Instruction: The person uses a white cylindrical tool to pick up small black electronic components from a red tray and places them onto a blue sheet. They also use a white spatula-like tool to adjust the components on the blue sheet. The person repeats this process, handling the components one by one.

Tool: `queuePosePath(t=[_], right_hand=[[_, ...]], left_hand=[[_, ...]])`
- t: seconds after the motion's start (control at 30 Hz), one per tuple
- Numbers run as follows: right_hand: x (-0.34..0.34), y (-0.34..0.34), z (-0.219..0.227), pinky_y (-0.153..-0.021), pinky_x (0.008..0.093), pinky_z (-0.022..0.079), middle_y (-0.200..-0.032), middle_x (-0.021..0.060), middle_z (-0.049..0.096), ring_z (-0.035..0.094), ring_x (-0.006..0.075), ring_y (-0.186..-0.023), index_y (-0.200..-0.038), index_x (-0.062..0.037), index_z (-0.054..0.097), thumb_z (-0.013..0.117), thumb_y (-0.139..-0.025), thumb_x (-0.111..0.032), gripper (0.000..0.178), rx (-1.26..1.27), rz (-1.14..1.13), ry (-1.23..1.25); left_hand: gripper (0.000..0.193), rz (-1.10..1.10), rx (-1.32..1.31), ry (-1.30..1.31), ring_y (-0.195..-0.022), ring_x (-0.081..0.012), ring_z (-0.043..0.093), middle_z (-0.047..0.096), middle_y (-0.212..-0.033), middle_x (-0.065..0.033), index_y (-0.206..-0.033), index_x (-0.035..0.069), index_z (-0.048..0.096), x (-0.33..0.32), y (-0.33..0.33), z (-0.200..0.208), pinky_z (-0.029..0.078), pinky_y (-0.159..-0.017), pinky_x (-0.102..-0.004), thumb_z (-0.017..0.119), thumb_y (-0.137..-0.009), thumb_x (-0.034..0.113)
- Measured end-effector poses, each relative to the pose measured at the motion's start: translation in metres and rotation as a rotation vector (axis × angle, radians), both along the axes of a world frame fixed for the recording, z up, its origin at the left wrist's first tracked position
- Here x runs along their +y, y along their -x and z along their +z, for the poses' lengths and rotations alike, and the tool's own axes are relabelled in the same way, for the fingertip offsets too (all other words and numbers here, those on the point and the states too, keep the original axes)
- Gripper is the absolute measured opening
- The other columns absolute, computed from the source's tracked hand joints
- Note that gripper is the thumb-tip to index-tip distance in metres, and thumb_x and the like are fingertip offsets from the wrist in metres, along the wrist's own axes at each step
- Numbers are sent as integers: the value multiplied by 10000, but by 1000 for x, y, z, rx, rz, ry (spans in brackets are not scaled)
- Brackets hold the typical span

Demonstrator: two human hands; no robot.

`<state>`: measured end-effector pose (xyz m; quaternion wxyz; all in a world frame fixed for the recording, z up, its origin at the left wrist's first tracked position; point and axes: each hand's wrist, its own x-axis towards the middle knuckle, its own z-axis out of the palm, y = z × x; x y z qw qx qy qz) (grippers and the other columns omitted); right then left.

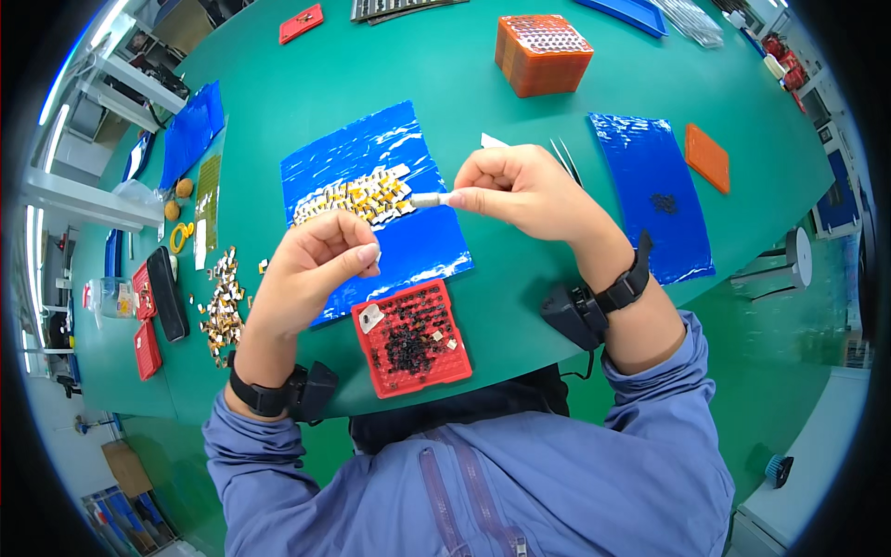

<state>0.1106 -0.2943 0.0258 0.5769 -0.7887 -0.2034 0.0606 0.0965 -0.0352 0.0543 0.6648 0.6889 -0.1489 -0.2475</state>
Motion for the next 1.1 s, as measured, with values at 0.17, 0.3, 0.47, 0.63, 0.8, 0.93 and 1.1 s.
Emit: queuePosePath(t=[0.17,0.3,0.47,0.63,0.8,0.93,1.1], right_hand=[[0,-1,1,-465,211,339,-612,-14,552,437,32,-540,-781,-13,639,681,-818,-211,206,33,-69,-98],[0,-4,-3,-486,233,382,-614,15,575,470,58,-552,-773,-10,642,691,-801,-223,220,1,-84,-134],[0,-3,-6,-490,199,354,-657,-30,564,446,27,-578,-812,-21,638,670,-833,-185,168,-62,-56,-113],[-1,-1,-3,-498,214,370,-650,-11,569,462,45,-572,-810,-35,644,680,-819,-197,167,-125,-57,-75],[-1,-2,-6,-494,227,376,-639,5,575,472,64,-558,-805,-41,645,685,-809,-200,164,-201,-77,-51],[-1,-1,-3,-506,245,403,-641,37,592,505,93,-558,-794,-30,643,688,-796,-215,190,-179,-78,-18],[-1,-2,-1,-524,274,446,-643,89,622,559,135,-563,-778,-8,643,685,-778,-232,228,-156,-79,5]], left_hand=[[91,-72,-260,-407,-632,-39,513,574,-729,30,-860,14,586,-22,-28,-5,442,-588,-208,642,-834,80],[112,-46,-436,-636,-613,-68,517,564,-680,-9,-845,13,592,-38,-45,-15,437,-563,-235,662,-808,92],[143,-80,-578,-758,-705,-164,534,547,-743,-76,-855,15,604,-43,-58,-24,445,-641,-303,668,-798,130],[187,-141,-704,-828,-846,-268,517,531,-836,-133,-886,16,615,-47,-57,-25,424,-755,-356,681,-775,151],[168,-180,-750,-828,-850,-276,502,523,-836,-128,-862,22,622,-38,-60,-25,417,-764,-359,684,-769,148],[162,-222,-734,-809,-882,-251,495,514,-882,-108,-871,31,611,-29,-60,-23,408,-781,-347,674,-786,153],[127,-256,-738,-773,-893,-276,483,513,-880,-117,-799,40,613,-34,-56,-26,406,-781,-363,678,-764,144]])
